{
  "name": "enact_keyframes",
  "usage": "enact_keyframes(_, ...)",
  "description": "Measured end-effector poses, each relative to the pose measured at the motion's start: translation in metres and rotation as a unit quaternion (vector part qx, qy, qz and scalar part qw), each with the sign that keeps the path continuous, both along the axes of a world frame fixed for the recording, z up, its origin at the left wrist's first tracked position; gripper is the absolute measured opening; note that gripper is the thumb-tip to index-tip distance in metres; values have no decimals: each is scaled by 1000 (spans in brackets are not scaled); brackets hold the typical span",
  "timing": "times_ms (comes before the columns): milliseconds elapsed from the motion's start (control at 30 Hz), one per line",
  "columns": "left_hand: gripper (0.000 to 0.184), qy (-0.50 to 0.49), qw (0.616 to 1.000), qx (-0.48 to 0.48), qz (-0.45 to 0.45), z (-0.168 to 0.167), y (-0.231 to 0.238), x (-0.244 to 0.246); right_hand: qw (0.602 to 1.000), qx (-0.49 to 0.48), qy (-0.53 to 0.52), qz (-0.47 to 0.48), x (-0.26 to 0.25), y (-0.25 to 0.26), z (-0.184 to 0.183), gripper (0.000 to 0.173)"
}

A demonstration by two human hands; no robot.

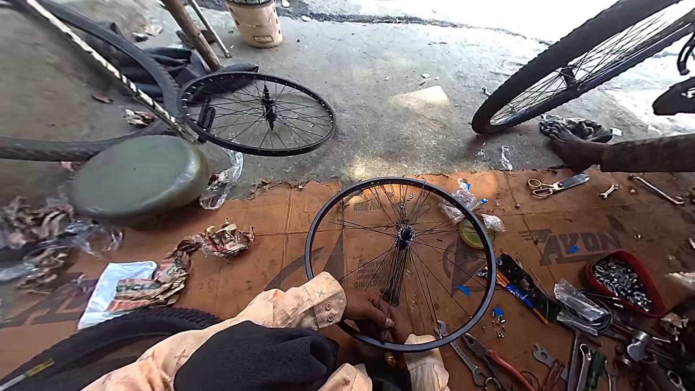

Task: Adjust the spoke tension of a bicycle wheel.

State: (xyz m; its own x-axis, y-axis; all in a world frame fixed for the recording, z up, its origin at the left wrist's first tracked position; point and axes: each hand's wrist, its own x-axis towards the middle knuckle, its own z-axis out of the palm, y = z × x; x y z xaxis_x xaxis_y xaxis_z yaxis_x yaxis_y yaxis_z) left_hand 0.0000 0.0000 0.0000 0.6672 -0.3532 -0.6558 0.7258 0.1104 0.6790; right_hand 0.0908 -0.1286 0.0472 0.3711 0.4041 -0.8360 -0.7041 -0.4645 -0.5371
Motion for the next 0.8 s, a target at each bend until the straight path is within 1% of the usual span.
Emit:
enact_keyframes(33, 25, -52, 997, -48, -6, -13, 4, -4, 999, 25, -23, 16, 0, -10, -30, 35)
enact_keyframes(67, 26, -80, 993, -86, -3, -23, 6, -7, 997, 62, -39, 40, 0, -22, -66, 42)
enact_keyframes(100, 24, 30, 999, -1, 35, 5, -6, -2, 990, 111, -61, 70, 2, -36, -105, 50)
enact_keyframes(133, 24, 88, 995, 44, 33, 17, -12, 2, 985, 134, -71, 85, 4, -48, -131, 56)
enact_keyframes(200, 25, 47, 998, 20, -23, -4, -3, -2, 986, 128, -62, 88, 11, -73, -159, 59)
enact_keyframes(267, 27, 22, 999, -9, -33, -20, 0, -5, 988, 134, -59, 44, 16, -96, -168, 54)
enact_keyframes(400, 28, 18, 999, -24, -14, -28, -5, -5, 976, 159, -111, -102, 31, -119, -151, 36)
enact_keyframes(433, 27, 15, 999, -28, -6, -30, -6, -5, 973, 146, -123, -129, 39, -119, -147, 32)
enact_keyframes(467, 27, 11, 999, -32, 2, -33, -7, -5, 974, 133, -126, -132, 47, -120, -143, 30)
enact_keyframes(500, 27, 10, 999, -38, 8, -35, -9, -5, 977, 128, -113, -127, 55, -122, -143, 30)
enact_keyframes(567, 26, 14, 999, -46, 13, -37, -12, -5, 983, 140, -49, -105, 66, -125, -148, 31)
enact_keyframes(633, 27, 18, 999, -45, 12, -40, -14, -5, 989, 141, -12, -42, 74, -129, -157, 29)
enact_keyframes(700, 27, 17, 999, -46, 19, -43, -14, -7, 991, 129, 8, 46, 82, -131, -164, 29)
enact_keyframes(733, 26, 17, 998, -47, 22, -44, -14, -9, 991, 120, 15, 65, 83, -131, -163, 30)
enact_keyframes(767, 26, 17, 998, -48, 23, -45, -14, -11, 992, 112, 8, 63, 85, -130, -161, 33)
enact_keyframes(800, 26, 17, 998, -48, 23, -46, -13, -11, 993, 106, -17, 50, 87, -129, -159, 39)
